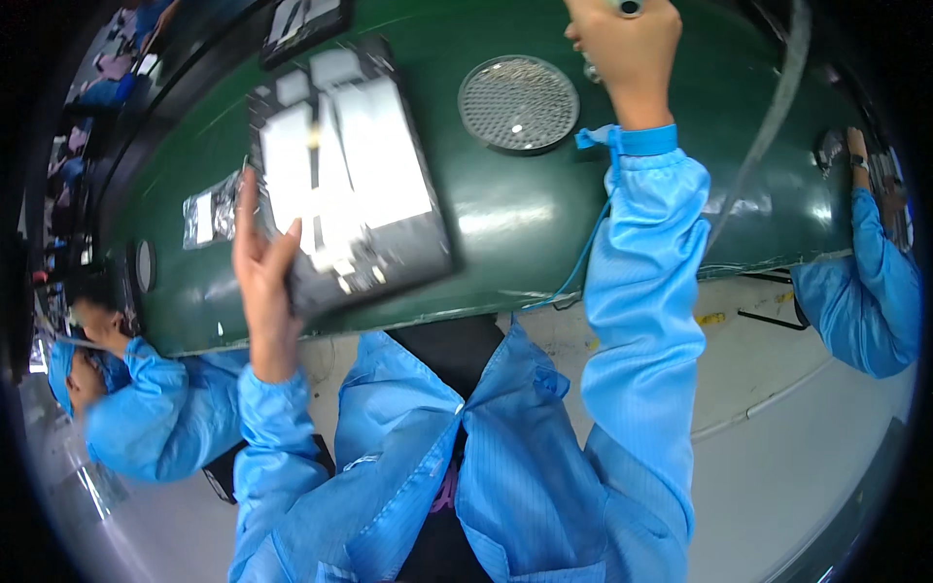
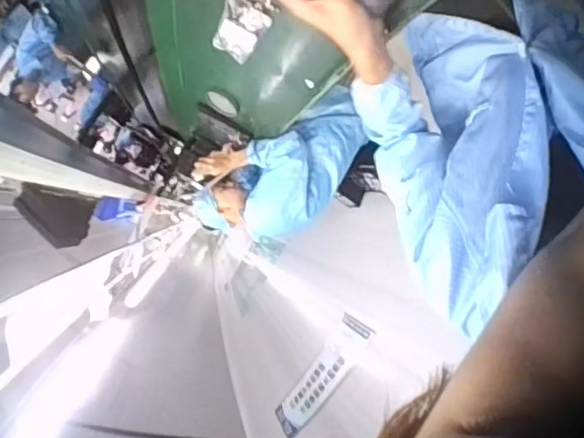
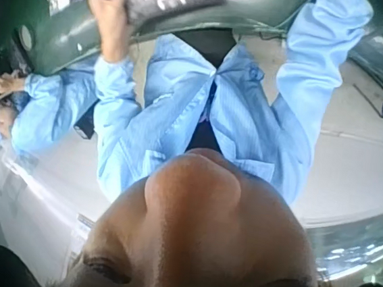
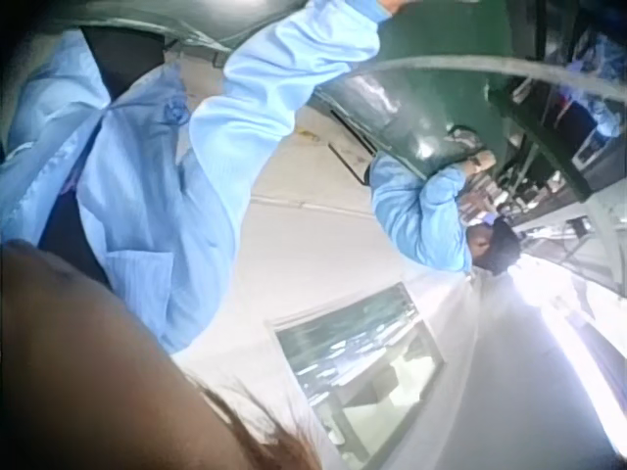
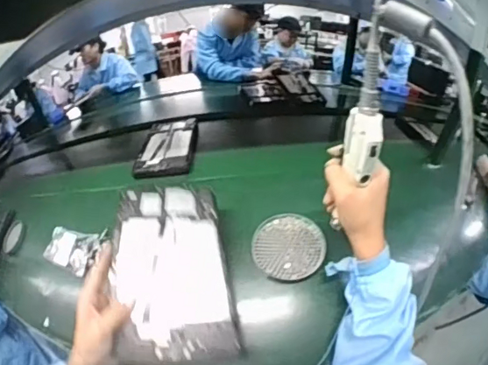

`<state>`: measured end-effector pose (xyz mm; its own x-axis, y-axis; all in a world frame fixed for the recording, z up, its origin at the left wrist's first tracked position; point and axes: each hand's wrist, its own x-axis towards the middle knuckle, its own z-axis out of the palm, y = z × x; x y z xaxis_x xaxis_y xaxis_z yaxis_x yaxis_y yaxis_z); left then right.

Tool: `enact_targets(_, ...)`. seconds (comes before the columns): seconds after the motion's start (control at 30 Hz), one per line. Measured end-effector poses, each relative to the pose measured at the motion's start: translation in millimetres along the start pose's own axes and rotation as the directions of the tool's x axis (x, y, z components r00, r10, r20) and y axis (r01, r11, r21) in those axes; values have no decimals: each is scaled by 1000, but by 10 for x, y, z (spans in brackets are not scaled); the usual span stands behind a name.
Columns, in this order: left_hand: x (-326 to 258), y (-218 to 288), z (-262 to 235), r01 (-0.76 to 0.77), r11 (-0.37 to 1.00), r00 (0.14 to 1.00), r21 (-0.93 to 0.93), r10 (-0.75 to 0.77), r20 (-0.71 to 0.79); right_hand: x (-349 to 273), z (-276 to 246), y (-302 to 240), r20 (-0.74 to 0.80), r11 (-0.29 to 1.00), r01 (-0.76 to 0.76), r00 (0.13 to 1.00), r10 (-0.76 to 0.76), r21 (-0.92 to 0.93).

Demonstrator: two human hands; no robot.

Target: Assembling internal components of a tablet using an electric screwdriver on a production line.

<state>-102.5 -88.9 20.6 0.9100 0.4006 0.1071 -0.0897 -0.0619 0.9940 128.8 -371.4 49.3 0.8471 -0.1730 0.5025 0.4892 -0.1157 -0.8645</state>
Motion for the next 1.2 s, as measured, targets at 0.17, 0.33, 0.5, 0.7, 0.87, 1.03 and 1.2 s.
enact_targets(0.17,-875,-163,48,83,996,995,10,-84,61,-81,96,-7,52,999,-1,999,-1,43)
enact_targets(0.33,-860,-191,203,69,998,993,12,-70,96,-38,90,174,146,994,93,984,-100,51)
enact_targets(0.5,-817,-268,125,-164,803,986,573,139,88,-185,240,-10,155,991,30,987,-51,133)
enact_targets(0.7,245,-250,-748,-303,519,897,799,439,55,-176,180,-42,203,995,3,979,-22,98)
enact_targets(0.87,1112,-190,-1153,-484,196,864,853,265,429,-200,225,-74,315,987,31,946,-81,160)
enact_targets(1.03,1353,-323,-1322,-558,331,829,761,179,530,-276,310,-95,313,982,34,945,-91,185)
enact_targets(1.2,1307,-339,-1290,-594,191,752,782,478,454,-322,317,-161,326,946,-108,945,2,307)
